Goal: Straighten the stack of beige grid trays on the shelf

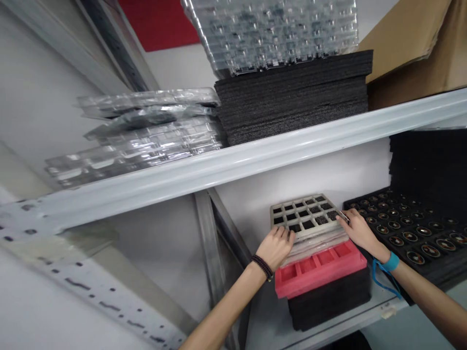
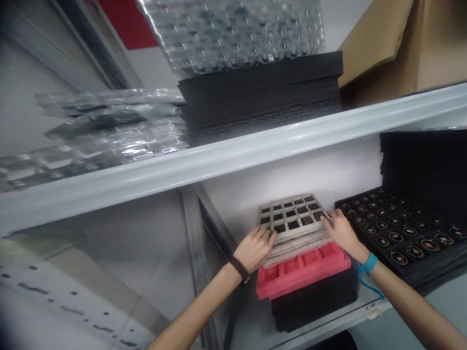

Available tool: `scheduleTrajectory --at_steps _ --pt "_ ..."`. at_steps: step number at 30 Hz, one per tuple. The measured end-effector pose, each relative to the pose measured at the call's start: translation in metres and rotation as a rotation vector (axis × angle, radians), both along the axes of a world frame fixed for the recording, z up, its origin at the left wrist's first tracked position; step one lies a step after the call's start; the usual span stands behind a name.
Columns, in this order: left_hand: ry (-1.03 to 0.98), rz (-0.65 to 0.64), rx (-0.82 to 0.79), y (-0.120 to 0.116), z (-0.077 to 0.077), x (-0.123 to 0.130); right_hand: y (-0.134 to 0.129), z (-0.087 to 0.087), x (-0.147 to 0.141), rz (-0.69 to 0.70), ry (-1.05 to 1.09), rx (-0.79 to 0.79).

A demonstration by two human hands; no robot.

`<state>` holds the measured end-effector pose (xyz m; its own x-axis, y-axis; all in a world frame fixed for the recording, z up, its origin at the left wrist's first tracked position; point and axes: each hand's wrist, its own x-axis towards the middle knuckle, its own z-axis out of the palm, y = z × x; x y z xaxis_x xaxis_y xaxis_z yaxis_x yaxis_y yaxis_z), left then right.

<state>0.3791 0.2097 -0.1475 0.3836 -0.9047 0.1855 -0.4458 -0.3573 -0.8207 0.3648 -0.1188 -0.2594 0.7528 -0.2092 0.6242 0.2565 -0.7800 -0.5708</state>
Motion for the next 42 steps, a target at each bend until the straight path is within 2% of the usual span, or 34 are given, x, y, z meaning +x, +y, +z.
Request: scheduleTrajectory --at_steps 3,5,10,12,14,18,22,29,36,42 --pt "-0.070 -0.011 0.029 -0.001 -0.003 0.002 0.011 0.006 -0.011 -0.114 -0.060 -0.046" --pt "-0.110 -0.027 0.029 0.001 -0.005 0.005 0.028 0.008 -0.023 -0.177 -0.123 -0.101" --pt "-0.171 -0.146 -0.021 0.015 -0.004 0.020 0.100 0.004 -0.051 -0.054 -0.307 -0.375" --pt "-0.178 -0.230 -0.031 0.020 0.000 0.027 0.123 0.004 -0.051 -0.011 -0.324 -0.478" --pt "-0.178 -0.309 -0.038 0.025 0.003 0.032 0.137 0.004 -0.044 0.003 -0.317 -0.562" --pt "-0.157 -0.403 -0.036 0.030 0.009 0.033 0.138 -0.002 -0.022 -0.015 -0.342 -0.648" --pt "-0.139 -0.414 -0.029 0.032 0.012 0.025 0.134 -0.009 -0.011 -0.030 -0.422 -0.640" --pt "-0.174 -0.379 -0.055 0.032 0.026 0.017 0.137 0.000 -0.011 -0.006 -0.568 -0.596" --pt "-0.215 -0.424 -0.087 0.030 0.034 0.018 0.136 0.002 -0.015 0.028 -0.597 -0.565" --pt "-0.187 -0.416 -0.101 0.032 0.048 0.023 0.135 0.003 -0.016 0.038 -0.605 -0.550"
